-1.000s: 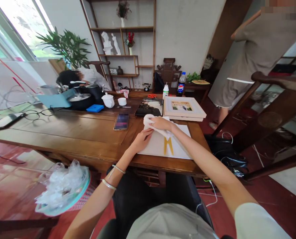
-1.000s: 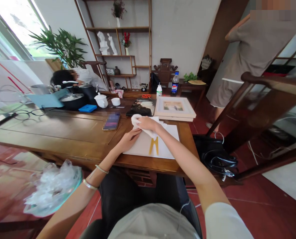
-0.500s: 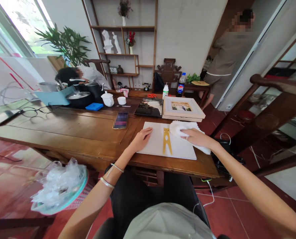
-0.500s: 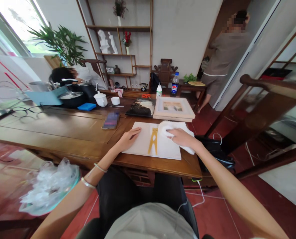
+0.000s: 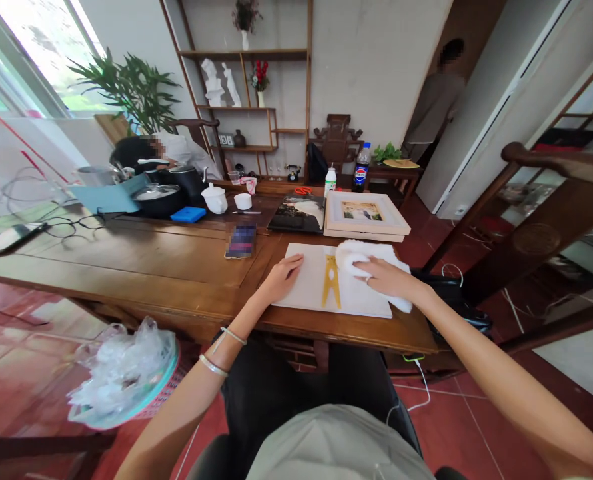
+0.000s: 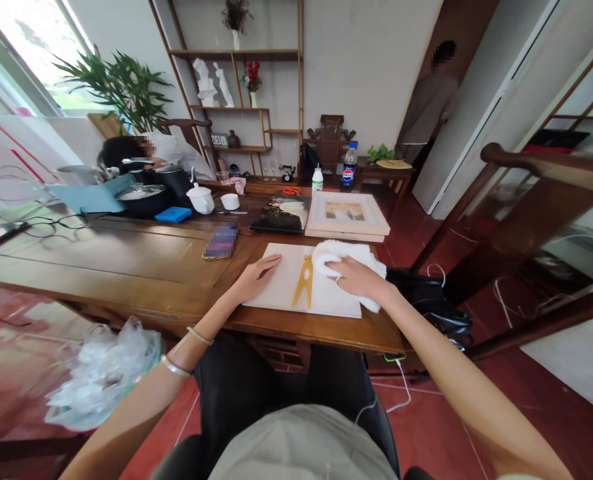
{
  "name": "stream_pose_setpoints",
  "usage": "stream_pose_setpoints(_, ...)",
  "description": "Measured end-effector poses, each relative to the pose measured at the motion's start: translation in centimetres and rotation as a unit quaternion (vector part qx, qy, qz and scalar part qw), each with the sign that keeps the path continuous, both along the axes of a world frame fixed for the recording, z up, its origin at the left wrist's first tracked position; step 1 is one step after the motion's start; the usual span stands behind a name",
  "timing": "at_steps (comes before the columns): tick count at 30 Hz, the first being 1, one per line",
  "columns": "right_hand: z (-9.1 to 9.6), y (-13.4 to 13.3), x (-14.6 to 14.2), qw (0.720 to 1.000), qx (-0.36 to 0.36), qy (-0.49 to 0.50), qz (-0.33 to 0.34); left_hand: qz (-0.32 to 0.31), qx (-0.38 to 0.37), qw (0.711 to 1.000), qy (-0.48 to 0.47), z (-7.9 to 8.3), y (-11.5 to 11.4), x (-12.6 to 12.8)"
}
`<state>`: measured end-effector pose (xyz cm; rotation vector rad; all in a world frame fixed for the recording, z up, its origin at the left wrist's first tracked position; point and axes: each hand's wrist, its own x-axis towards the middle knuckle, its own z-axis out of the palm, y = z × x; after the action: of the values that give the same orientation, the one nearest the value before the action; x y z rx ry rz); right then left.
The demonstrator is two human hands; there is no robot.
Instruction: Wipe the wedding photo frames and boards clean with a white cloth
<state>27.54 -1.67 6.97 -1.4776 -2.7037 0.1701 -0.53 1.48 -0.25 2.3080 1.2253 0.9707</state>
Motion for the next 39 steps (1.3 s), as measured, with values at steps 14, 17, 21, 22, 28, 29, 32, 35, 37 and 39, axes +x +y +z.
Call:
stream_pose_setpoints(14,1.5,-7.1,0.1,0.994,-0.052,0.045,0.086,0.004,-0.002,1.0,-0.007,-0.1,0.0,0.1)
stream_pose_setpoints(17,2.8,-9.7,0.7,0.989,-0.106,0.043,0.089,0.007,-0.001,1.0,0.001,-0.2,0.0,0.1)
stream_pose_setpoints(21,1.8,-7.6,1.5,0.992,-0.107,0.037,0.047,0.006,0.001,1.0,0.005,-0.1,0.0,0.1)
stream_pose_setpoints(22,1.3,-6.3,1.6,0.995,-0.086,0.038,0.042,0.005,-0.001,1.0,0.006,0.0,0.0,0.0)
stream_pose_setpoints(28,-1.6,2.4,1.1,0.999,0.024,0.021,-0.013,0.001,-0.01,1.0,0.0,0.2,0.0,0.0)
stream_pose_setpoints(29,-1.9,3.3,0.9,0.999,0.037,0.011,-0.033,0.002,-0.011,1.0,-0.001,0.1,0.0,0.0)
stream_pose_setpoints(32,-2.4,4.0,0.1,0.995,0.078,-0.024,-0.065,0.002,-0.006,1.0,-0.001,0.0,0.1,-0.1)
stream_pose_setpoints(35,-2.5,1.5,-0.9,0.992,0.102,-0.046,-0.063,0.001,-0.005,1.0,0.001,0.0,0.1,0.0)
stream_pose_setpoints(37,-2.2,-1.5,-1.3,0.994,0.09,-0.041,-0.049,0.001,-0.006,1.0,0.001,0.1,0.0,0.0)
stream_pose_setpoints(39,-1.3,-4.9,-1.4,0.998,0.056,-0.027,-0.018,0.001,-0.006,1.0,0.0,0.2,-0.1,0.0)
